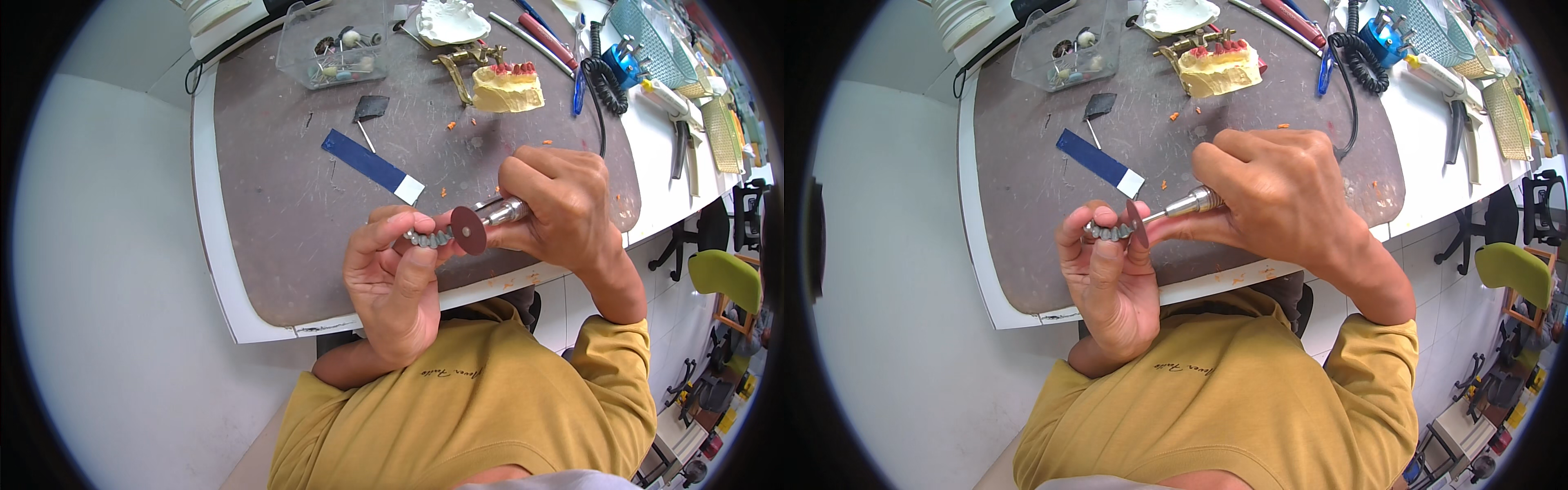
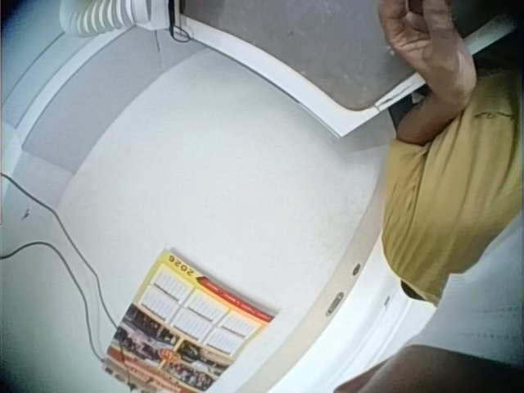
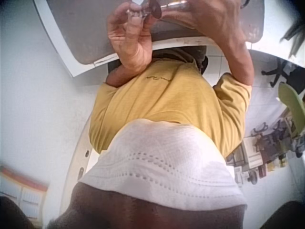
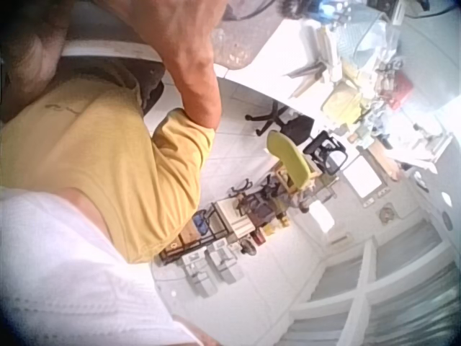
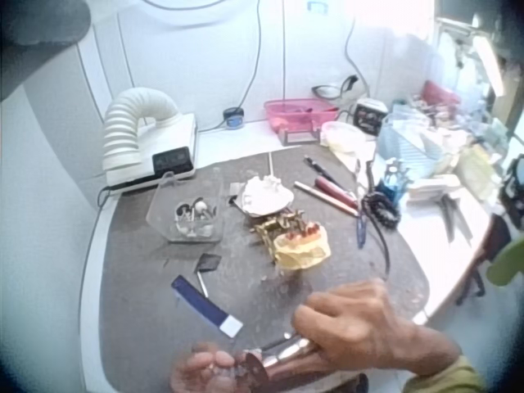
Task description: The person uses a rotary tool with a grinding disc to smooth and shape a metal dental wire frame. They periodically test the fit of the frame on a dental cast and use a pair of pliers to bend and adjust the wire.
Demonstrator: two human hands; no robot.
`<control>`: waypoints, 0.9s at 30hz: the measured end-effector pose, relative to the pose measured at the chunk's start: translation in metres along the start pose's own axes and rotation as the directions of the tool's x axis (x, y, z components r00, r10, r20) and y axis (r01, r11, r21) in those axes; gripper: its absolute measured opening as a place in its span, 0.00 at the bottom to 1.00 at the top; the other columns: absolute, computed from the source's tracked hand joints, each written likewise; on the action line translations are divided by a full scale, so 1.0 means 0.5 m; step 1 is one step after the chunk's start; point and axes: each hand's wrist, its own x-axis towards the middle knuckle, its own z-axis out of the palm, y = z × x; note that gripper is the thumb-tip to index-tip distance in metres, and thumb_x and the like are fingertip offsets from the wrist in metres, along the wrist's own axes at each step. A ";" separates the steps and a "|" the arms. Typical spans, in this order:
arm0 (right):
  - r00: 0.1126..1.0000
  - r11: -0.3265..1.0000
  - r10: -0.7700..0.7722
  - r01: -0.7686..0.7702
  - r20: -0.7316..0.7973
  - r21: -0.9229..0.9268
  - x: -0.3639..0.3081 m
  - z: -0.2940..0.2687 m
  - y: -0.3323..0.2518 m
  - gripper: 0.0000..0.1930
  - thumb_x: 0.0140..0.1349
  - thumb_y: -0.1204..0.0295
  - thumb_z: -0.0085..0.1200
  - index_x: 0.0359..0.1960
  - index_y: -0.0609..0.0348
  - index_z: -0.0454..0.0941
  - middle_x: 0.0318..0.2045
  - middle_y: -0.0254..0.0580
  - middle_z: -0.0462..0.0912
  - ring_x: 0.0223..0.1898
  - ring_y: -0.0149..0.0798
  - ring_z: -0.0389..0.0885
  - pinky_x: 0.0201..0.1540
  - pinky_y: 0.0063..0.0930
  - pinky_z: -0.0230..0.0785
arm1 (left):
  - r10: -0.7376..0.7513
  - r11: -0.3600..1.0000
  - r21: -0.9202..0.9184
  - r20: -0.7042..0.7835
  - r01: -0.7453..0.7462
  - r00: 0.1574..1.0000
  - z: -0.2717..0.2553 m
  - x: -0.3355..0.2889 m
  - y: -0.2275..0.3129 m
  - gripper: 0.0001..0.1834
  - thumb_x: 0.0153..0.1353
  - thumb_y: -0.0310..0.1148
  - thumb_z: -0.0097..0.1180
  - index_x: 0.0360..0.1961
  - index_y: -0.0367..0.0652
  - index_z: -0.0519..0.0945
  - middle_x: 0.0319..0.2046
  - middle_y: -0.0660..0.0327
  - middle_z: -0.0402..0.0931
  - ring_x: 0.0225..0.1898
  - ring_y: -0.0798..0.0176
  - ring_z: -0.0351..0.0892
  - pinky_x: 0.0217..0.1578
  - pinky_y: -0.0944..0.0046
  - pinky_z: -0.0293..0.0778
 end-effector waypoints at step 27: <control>0.997 0.999 -0.031 0.033 -0.071 0.029 0.003 -0.018 -0.003 0.29 0.40 0.45 0.69 0.15 0.55 0.65 0.12 0.32 0.66 0.10 0.32 0.68 0.14 0.26 0.58 | -0.041 0.997 0.057 -0.065 0.045 0.997 0.012 -0.001 0.002 0.16 0.66 0.25 0.53 0.54 0.44 0.70 0.47 0.59 0.71 0.50 0.60 0.77 0.50 0.63 0.80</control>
